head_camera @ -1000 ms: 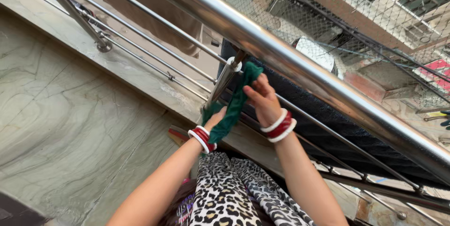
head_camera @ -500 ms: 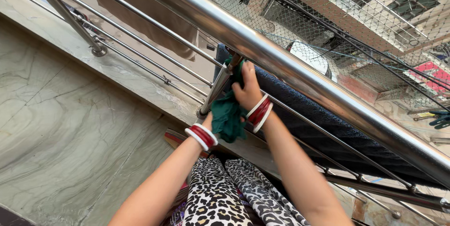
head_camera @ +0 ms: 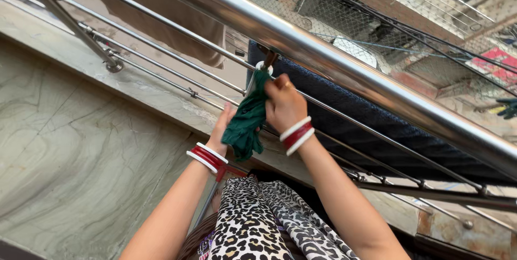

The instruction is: The person wipes a metal balcony railing with a green cloth, moving along the length of the railing and cleaning both the top and lower sections. The person also briefly adjusts a blue mat on the floor before continuing to clean the railing.

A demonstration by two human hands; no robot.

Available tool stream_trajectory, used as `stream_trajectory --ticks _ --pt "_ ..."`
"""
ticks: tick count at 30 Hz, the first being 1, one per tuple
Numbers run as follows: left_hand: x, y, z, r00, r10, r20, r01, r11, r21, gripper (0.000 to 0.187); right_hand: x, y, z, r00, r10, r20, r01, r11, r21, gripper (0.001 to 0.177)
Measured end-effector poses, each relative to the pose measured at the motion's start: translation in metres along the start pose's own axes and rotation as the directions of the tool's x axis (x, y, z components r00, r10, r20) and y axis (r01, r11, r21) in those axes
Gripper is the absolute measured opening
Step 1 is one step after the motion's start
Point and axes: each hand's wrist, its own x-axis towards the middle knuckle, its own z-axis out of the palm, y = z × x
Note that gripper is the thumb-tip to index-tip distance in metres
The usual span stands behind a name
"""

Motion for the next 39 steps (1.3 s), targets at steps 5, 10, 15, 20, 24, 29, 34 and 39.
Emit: stream_trajectory --ticks 5,10,15,20,24,29,34,39 --pt "0.009 -0.001 0.019 0.989 -0.041 -0.146 0.086 0.943 0.321 0.048 -0.001 0.016 0.000 0.997 0.054 0.054 -0.044 0.984 -0.174 0.034" --pt "-0.001 -0.028 0.001 0.995 0.014 -0.096 0.053 0.758 0.650 0.049 -0.040 0.055 -0.009 0.990 0.139 0.011 -0.139 0.980 0.139 0.033" --pt "-0.011 -0.036 -0.011 0.981 0.184 -0.067 -0.043 0.536 0.843 0.044 -0.064 0.077 0.013 0.951 0.283 0.123 -0.300 0.754 0.584 0.041" --pt "-0.046 0.005 -0.024 0.830 0.553 0.071 -0.021 -0.095 0.995 0.035 -0.096 0.073 0.012 0.818 0.348 0.458 -0.555 0.270 0.787 0.049" --pt "-0.073 0.041 -0.019 0.744 0.667 -0.044 0.204 -0.163 0.965 0.039 -0.116 0.059 -0.005 0.782 0.184 0.596 -0.620 0.333 0.711 0.034" --pt "-0.045 0.058 0.001 0.711 0.667 -0.221 -0.120 0.425 0.897 0.036 -0.095 0.042 -0.001 0.831 0.275 0.483 -0.555 0.461 0.693 0.033" --pt "0.030 0.062 0.028 0.719 0.632 0.289 -0.586 0.327 0.742 0.067 -0.039 0.034 0.019 0.936 0.340 0.097 -0.147 0.125 0.981 0.048" --pt "0.092 0.028 0.065 0.599 0.718 0.354 -0.601 0.112 0.791 0.073 0.004 0.030 0.066 0.901 0.416 -0.120 0.113 0.041 0.993 0.059"
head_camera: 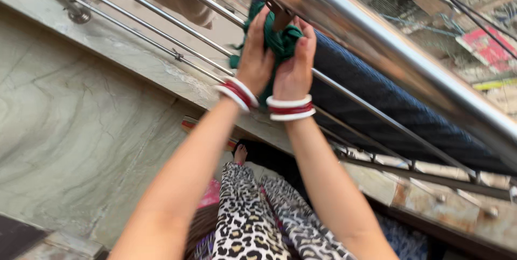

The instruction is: The person wipes a metal balcony railing with a green cloth, moving along the length of the railing and cleaning both the top and lower sections. The person also briefly adjusts a blue mat on the floor before continuing to clean the railing.

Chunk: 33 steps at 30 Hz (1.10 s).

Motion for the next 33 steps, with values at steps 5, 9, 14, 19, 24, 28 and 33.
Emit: stream_trajectory --ticks 5,9,14,19,24,28,33 --pt "-0.029 -0.025 0.029 0.990 -0.096 -0.104 0.103 0.993 0.065 0.060 -0.003 0.032 -0.002 0.981 0.026 0.191 0.036 0.949 -0.313 0.087" --pt "-0.043 -0.051 0.035 0.989 -0.080 -0.126 0.103 0.978 0.182 0.067 -0.010 0.037 -0.004 0.980 -0.015 0.198 0.104 0.887 -0.449 0.093" --pt "-0.071 -0.060 0.048 0.971 -0.131 -0.201 0.180 0.952 0.249 0.063 -0.023 0.035 -0.002 0.977 0.007 0.215 0.114 0.833 -0.542 0.090" --pt "-0.100 -0.071 0.048 0.948 -0.177 -0.265 0.239 0.946 0.219 0.055 -0.040 0.043 -0.002 0.983 0.045 0.177 0.092 0.714 -0.694 0.083" --pt "-0.142 -0.033 0.029 0.831 -0.463 -0.309 0.502 0.863 0.056 0.053 -0.089 0.041 -0.001 0.945 0.276 0.176 -0.087 0.731 -0.677 0.076" --pt "-0.125 -0.002 0.012 0.904 -0.323 -0.280 0.361 0.927 0.097 0.071 -0.096 0.022 -0.003 0.940 0.309 0.148 -0.162 0.782 -0.602 0.071" --pt "-0.051 -0.013 0.018 0.975 -0.104 -0.196 0.138 0.977 0.164 0.096 -0.040 -0.025 -0.019 0.975 0.120 0.184 0.044 0.715 -0.698 0.054"
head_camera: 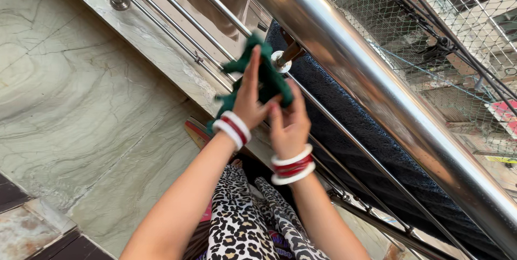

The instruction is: The person wipes a metal balcony railing with a green cloth, moving along the length of the railing and cleaning both the top and lower sections. The person also briefly adjusts a blue mat on the floor before continuing to clean the railing.

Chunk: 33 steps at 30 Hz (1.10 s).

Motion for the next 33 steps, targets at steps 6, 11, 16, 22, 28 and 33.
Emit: stream_trajectory --ticks 6,11,16,22,28,33 --pt "-0.010 -0.058 0.072 0.969 -0.052 -0.243 0.090 0.984 0.151 0.073 0.013 0.046 -0.022 0.991 -0.107 0.083 0.131 0.914 -0.385 0.040" --pt "-0.101 -0.153 0.085 0.934 -0.298 -0.198 0.332 0.927 0.176 0.063 -0.028 0.165 0.006 0.967 0.162 0.195 -0.057 0.889 -0.455 0.030" --pt "-0.187 -0.211 0.049 0.798 -0.597 -0.081 0.598 0.768 0.231 0.043 -0.094 0.265 0.032 0.691 0.597 0.407 -0.628 0.775 -0.071 0.034" --pt "-0.227 -0.158 -0.001 0.428 -0.901 -0.063 0.901 0.431 -0.041 0.038 -0.152 0.287 0.045 0.698 0.465 0.544 -0.692 0.635 0.344 0.047" --pt "-0.202 -0.080 -0.041 0.747 -0.657 0.101 0.566 0.548 -0.616 0.047 -0.188 0.289 0.079 0.735 0.566 0.374 -0.642 0.758 0.116 0.086" --pt "-0.172 -0.074 -0.069 0.918 -0.389 0.081 0.393 0.855 -0.339 0.071 -0.185 0.290 0.096 0.702 0.621 0.350 -0.660 0.382 0.647 0.045"
